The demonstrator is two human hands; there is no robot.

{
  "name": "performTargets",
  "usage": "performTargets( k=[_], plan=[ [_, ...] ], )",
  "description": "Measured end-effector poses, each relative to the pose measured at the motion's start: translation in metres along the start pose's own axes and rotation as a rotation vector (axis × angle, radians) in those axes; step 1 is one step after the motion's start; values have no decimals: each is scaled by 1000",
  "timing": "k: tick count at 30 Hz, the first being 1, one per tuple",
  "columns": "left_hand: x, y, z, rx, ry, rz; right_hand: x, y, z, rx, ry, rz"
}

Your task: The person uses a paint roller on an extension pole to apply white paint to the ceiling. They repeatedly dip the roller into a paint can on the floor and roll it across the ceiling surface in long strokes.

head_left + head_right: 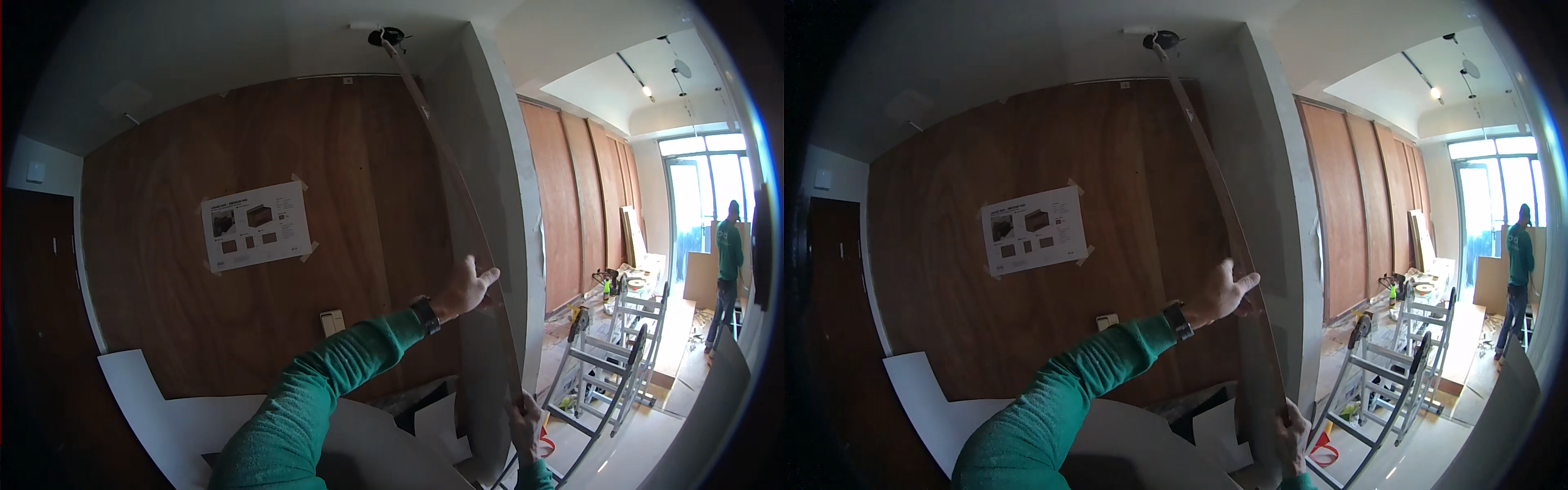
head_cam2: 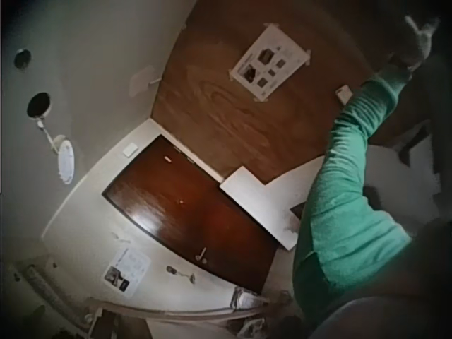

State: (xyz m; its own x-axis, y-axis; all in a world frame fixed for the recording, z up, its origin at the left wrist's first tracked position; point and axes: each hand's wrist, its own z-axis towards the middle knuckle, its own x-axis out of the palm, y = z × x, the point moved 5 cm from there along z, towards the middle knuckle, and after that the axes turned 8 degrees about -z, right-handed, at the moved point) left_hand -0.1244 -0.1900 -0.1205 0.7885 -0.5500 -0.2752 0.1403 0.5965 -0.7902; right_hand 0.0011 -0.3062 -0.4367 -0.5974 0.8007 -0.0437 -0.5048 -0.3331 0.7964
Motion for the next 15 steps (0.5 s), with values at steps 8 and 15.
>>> performTargets(
  k=[8, 15],
  plan=[
    [65, -29, -48, 54, 149, 117, -53, -33, -48, 97, -36, 53],
    [103, -27, -69, 96, 243, 108, -86, -21, -82, -99, -175, 25]
  ],
)
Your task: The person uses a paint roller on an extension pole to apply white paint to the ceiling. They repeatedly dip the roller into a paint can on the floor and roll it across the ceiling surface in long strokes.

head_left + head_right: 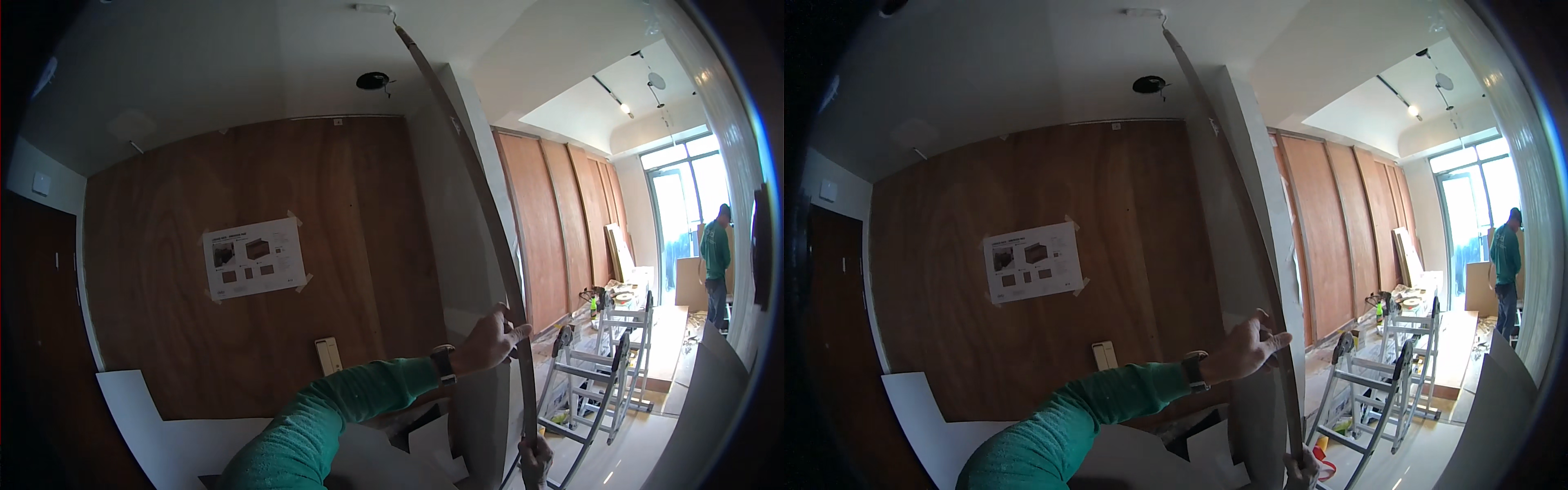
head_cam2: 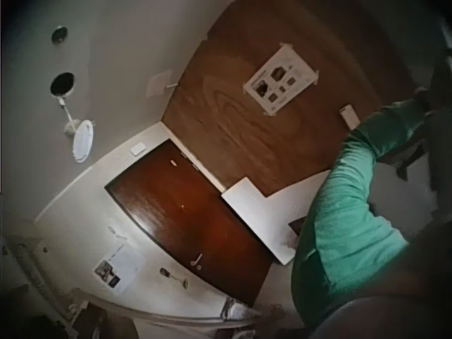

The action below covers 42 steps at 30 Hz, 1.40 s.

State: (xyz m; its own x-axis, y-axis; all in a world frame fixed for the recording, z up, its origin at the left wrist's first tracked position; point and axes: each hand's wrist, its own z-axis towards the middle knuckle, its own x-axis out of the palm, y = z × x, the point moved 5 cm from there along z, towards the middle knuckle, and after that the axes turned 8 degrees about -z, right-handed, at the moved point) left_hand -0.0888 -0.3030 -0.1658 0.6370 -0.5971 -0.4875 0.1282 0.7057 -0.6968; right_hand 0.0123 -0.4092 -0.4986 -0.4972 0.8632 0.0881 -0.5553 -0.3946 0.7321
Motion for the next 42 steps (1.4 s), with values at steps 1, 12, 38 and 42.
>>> performTargets(
  k=[1, 12, 38, 42],
  plan=[
    [4, -3, -1, 6, 1, -2, -5, 8, -2, 31, 18, 24],
    [32, -58, -2, 99, 117, 133, -35, -4, -28, 146, -36, 65],
    [-94, -125, -92, 328, -221, -20, 33, 75, -123, 135, 196, 209],
    [-116, -103, -86, 280, -246, -58, 51, 63, -132, 87, 144, 255]
  ],
)
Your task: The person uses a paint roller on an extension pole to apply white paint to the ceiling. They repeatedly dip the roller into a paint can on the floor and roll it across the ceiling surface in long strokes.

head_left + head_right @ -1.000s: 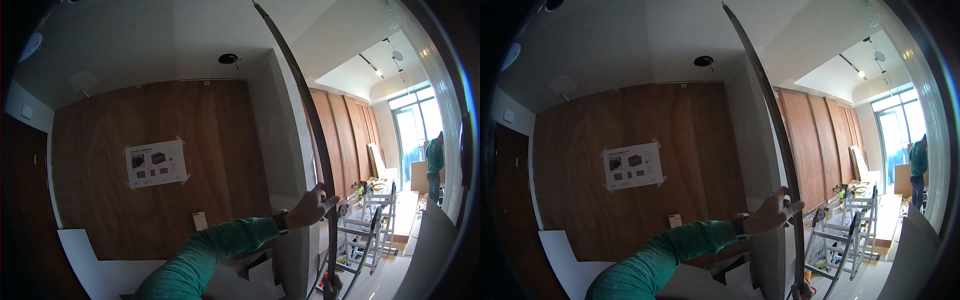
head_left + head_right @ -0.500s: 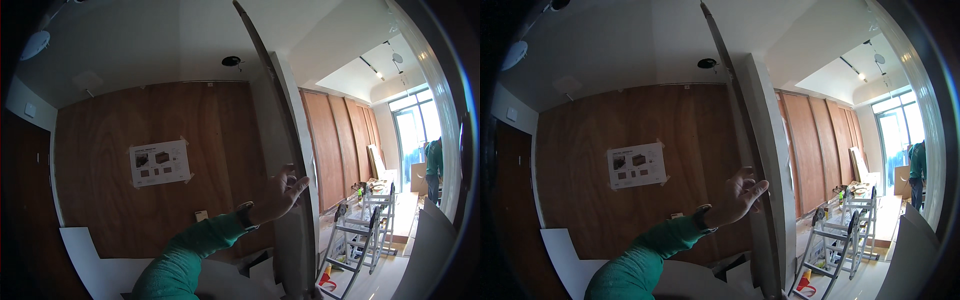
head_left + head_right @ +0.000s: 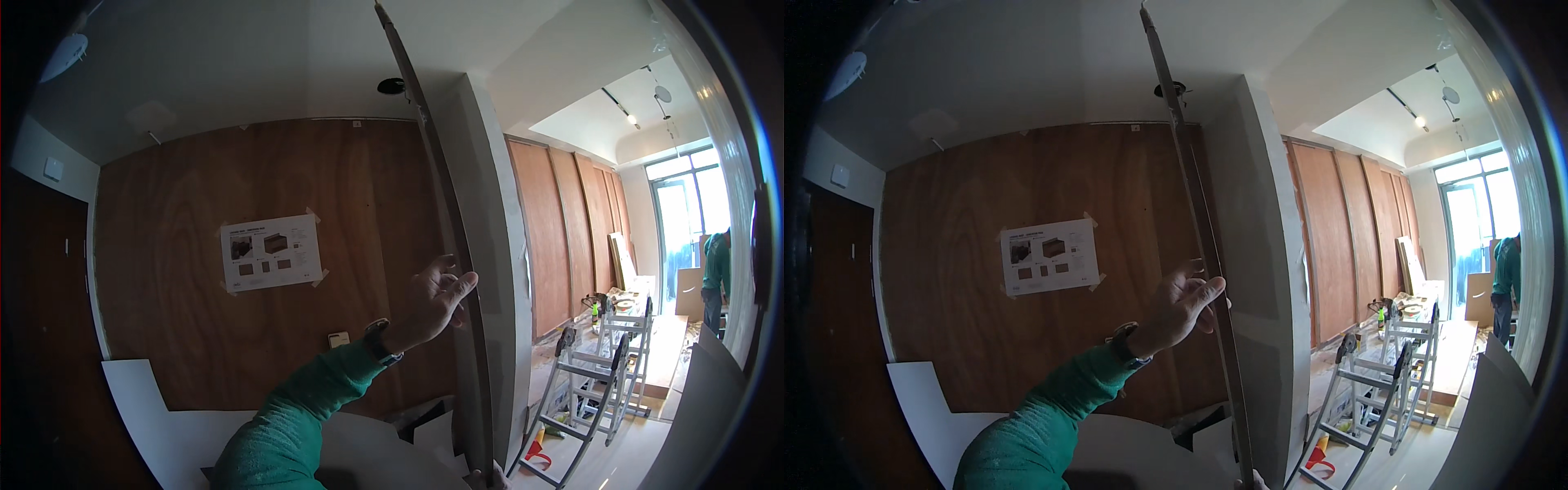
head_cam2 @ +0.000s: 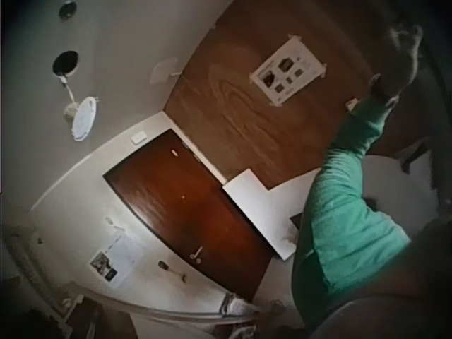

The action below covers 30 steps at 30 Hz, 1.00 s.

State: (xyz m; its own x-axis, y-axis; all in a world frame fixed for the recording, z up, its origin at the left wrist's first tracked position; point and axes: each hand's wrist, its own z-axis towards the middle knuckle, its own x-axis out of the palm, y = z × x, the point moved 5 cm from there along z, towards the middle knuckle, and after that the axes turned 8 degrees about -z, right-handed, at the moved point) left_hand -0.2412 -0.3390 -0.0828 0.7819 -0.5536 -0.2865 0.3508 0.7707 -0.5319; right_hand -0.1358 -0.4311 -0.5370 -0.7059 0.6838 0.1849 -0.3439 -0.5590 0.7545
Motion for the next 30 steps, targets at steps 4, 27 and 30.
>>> performTargets(
  k=[4, 27, 30],
  plan=[
    [-26, 15, 10, -98, -10, -22, 13, -26, 2, 169, 67, 199],
    [-181, 182, 32, -286, -205, -11, 192, 89, 167, -67, 191, -347],
    [-212, 201, 49, -273, -234, 13, 218, 94, 185, -30, 227, -335]
  ],
)
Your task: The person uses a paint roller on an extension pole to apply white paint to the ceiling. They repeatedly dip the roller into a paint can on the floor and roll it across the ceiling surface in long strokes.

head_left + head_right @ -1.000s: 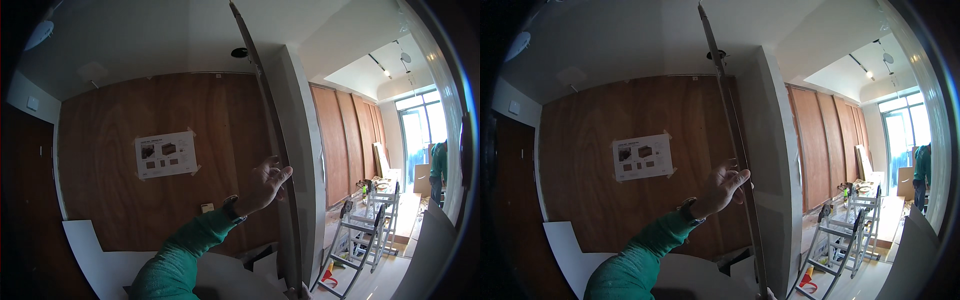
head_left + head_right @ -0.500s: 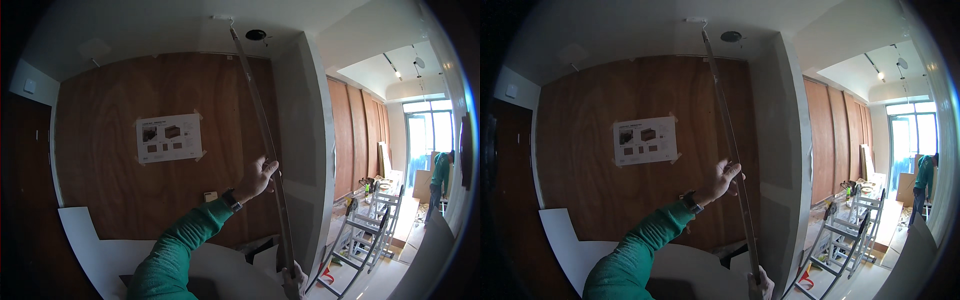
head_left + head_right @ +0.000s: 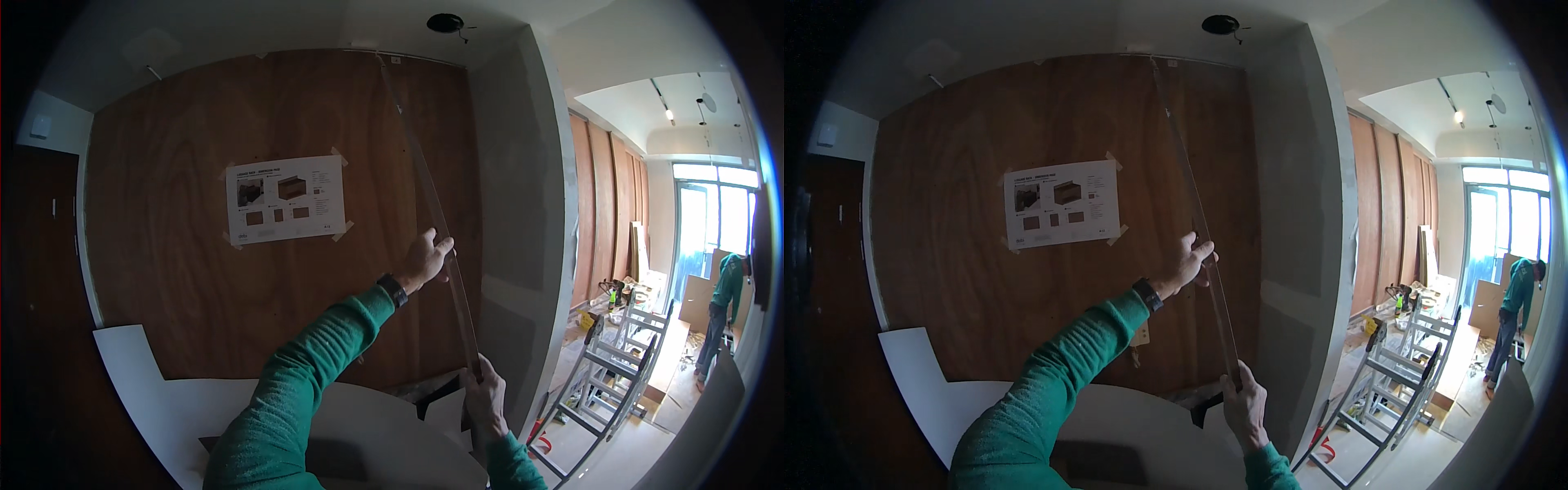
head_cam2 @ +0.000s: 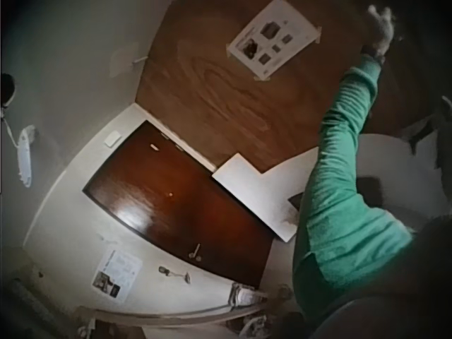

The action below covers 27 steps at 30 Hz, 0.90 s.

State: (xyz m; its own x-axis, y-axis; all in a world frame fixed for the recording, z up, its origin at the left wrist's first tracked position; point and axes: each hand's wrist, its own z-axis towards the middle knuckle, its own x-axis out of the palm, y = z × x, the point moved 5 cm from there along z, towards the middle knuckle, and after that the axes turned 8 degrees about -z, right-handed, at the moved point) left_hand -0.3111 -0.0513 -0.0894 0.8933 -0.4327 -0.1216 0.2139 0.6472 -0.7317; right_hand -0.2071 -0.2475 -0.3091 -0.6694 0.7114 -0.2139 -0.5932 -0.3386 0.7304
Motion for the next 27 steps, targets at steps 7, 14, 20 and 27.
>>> performTargets(
  k=[7, 14, 20, 27],
  plan=[
    [-27, 22, 19, -43, 15, 35, 31, -9, 16, 33, 17, 39],
    [-29, 11, -32, -94, 50, 53, 35, -20, -30, 102, 25, -23],
    [-59, 0, -22, -4, 51, -26, 59, 7, -24, 94, 57, 26],
    [-92, 2, 12, -14, 17, -86, 88, 9, -12, 17, 29, 49]
  ],
)
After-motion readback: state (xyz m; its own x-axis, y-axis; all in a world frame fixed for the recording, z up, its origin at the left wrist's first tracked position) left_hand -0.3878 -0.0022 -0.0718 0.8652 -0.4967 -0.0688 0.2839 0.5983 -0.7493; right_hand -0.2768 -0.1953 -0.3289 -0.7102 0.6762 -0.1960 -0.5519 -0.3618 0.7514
